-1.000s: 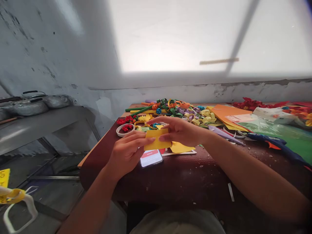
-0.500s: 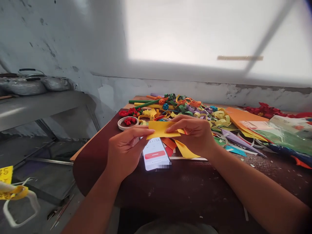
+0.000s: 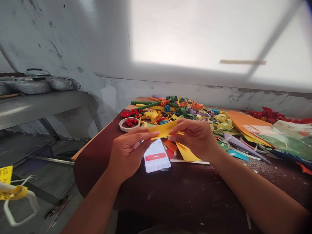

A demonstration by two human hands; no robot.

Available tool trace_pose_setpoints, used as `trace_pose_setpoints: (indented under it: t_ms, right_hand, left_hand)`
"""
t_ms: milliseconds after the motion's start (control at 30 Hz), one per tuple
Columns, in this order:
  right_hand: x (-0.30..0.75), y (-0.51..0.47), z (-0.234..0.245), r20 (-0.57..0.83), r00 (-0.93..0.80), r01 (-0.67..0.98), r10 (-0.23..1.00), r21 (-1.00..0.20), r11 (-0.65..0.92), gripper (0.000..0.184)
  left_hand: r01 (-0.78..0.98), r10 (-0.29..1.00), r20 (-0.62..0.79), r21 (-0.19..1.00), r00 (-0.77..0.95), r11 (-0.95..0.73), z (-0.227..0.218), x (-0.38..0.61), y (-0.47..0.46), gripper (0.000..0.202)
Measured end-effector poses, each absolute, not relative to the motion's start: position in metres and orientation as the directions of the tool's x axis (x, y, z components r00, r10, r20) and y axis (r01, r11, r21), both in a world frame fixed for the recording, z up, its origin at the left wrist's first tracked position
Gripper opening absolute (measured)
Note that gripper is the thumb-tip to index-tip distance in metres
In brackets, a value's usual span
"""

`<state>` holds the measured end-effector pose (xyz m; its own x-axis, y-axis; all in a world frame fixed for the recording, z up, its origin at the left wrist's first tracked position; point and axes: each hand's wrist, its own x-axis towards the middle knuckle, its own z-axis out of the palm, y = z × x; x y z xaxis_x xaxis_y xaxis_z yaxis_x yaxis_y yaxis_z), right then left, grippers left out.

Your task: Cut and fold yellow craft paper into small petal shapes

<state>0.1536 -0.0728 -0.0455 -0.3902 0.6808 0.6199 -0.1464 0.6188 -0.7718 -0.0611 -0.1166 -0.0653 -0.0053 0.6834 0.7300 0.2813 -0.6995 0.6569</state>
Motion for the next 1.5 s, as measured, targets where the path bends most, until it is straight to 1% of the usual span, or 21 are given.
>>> trace_pose_setpoints:
  t_ms: [67,133,200,267,300,367,433,567,633,733,800,867,933,1000,1067,1167,1267,1500]
  right_hand:
    - [0.154,-0.072,-0.046,0.642,-0.344,-0.129,0.685,-0.755,0.643,0.014]
    - [0.154,-0.071,-0.047,0.641,-0.309,-0.087,0.702,-0.754,0.651,0.01]
    - [0.153,-0.071,-0.047,0.612,-0.306,-0.045,0.729,-0.775,0.631,0.015]
    - [0.152,-0.072,-0.046,0.555,-0.319,-0.026,0.768,-0.815,0.578,0.021]
    - [0.151,-0.072,-0.046,0.519,-0.323,-0.024,0.791,-0.841,0.541,0.024]
    - [0.15,-0.073,-0.044,0.448,-0.315,-0.026,0.836,-0.885,0.464,0.029]
    - [0.149,-0.073,-0.043,0.408,-0.29,-0.033,0.866,-0.908,0.417,0.034]
    - [0.147,-0.072,-0.042,0.392,-0.269,-0.059,0.88,-0.918,0.391,0.038]
    - [0.147,-0.071,-0.042,0.372,-0.26,-0.076,0.891,-0.928,0.365,0.038]
    - [0.146,-0.07,-0.042,0.331,-0.224,-0.08,0.917,-0.944,0.321,0.041]
    - [0.145,-0.071,-0.042,0.309,-0.204,-0.084,0.929,-0.951,0.298,0.043]
    - [0.144,-0.072,-0.041,0.297,-0.191,-0.106,0.936,-0.954,0.281,0.044]
    - [0.143,-0.073,-0.04,0.291,-0.183,-0.121,0.939,-0.955,0.272,0.045]
    - [0.142,-0.073,-0.04,0.282,-0.19,-0.116,0.94,-0.958,0.264,0.046]
    - [0.143,-0.073,-0.039,0.259,-0.215,-0.109,0.942,-0.964,0.241,0.046]
    - [0.145,-0.072,-0.039,0.21,-0.249,-0.105,0.945,-0.976,0.189,0.045]
    - [0.146,-0.072,-0.039,0.197,-0.236,-0.095,0.952,-0.979,0.179,0.044]
    - [0.143,-0.074,-0.037,0.195,-0.195,-0.082,0.961,-0.98,0.182,0.044]
  left_hand:
    - [0.291,0.669,0.743,0.64,0.001,-0.711,-0.064,-0.061,-0.117,0.018]
    - [0.278,0.675,0.738,0.651,-0.013,-0.706,-0.064,-0.06,-0.117,0.017]
    - [0.259,0.699,0.714,0.683,-0.04,-0.683,-0.065,-0.06,-0.117,0.012]
    - [0.241,0.728,0.681,0.721,-0.075,-0.65,-0.066,-0.058,-0.116,0.006]
    - [0.23,0.738,0.668,0.736,-0.093,-0.637,-0.067,-0.058,-0.115,0.006]
    - [0.199,0.753,0.646,0.76,-0.123,-0.619,-0.067,-0.057,-0.113,0.011]
    - [0.149,0.774,0.62,0.783,-0.13,-0.603,-0.067,-0.055,-0.112,0.018]
    - [0.012,0.836,0.546,0.837,-0.057,-0.547,-0.064,-0.053,-0.112,0.03]
    - [-0.018,0.845,0.533,0.845,-0.025,-0.534,-0.063,-0.053,-0.113,0.035]
    - [-0.025,0.85,0.526,0.85,-0.02,-0.527,-0.062,-0.052,-0.113,0.039]
    - [-0.024,0.862,0.507,0.862,-0.017,-0.507,-0.062,-0.052,-0.113,0.045]
    - [-0.027,0.883,0.47,0.883,0.017,-0.469,-0.062,-0.052,-0.112,0.052]
    - [-0.041,0.904,0.422,0.907,0.075,-0.42,-0.062,-0.052,-0.111,0.055]
    - [-0.072,0.913,0.393,0.919,0.113,-0.387,-0.061,-0.051,-0.111,0.055]
    - [-0.09,0.917,0.383,0.923,0.11,-0.374,-0.061,-0.051,-0.112,0.054]
    - [-0.06,0.922,0.374,0.927,0.104,-0.369,-0.059,-0.05,-0.114,0.052]
    - [-0.031,0.925,0.362,0.932,0.114,-0.361,-0.058,-0.05,-0.115,0.052]
    - [-0.027,0.933,0.345,0.939,0.102,-0.344,-0.059,-0.05,-0.112,0.048]
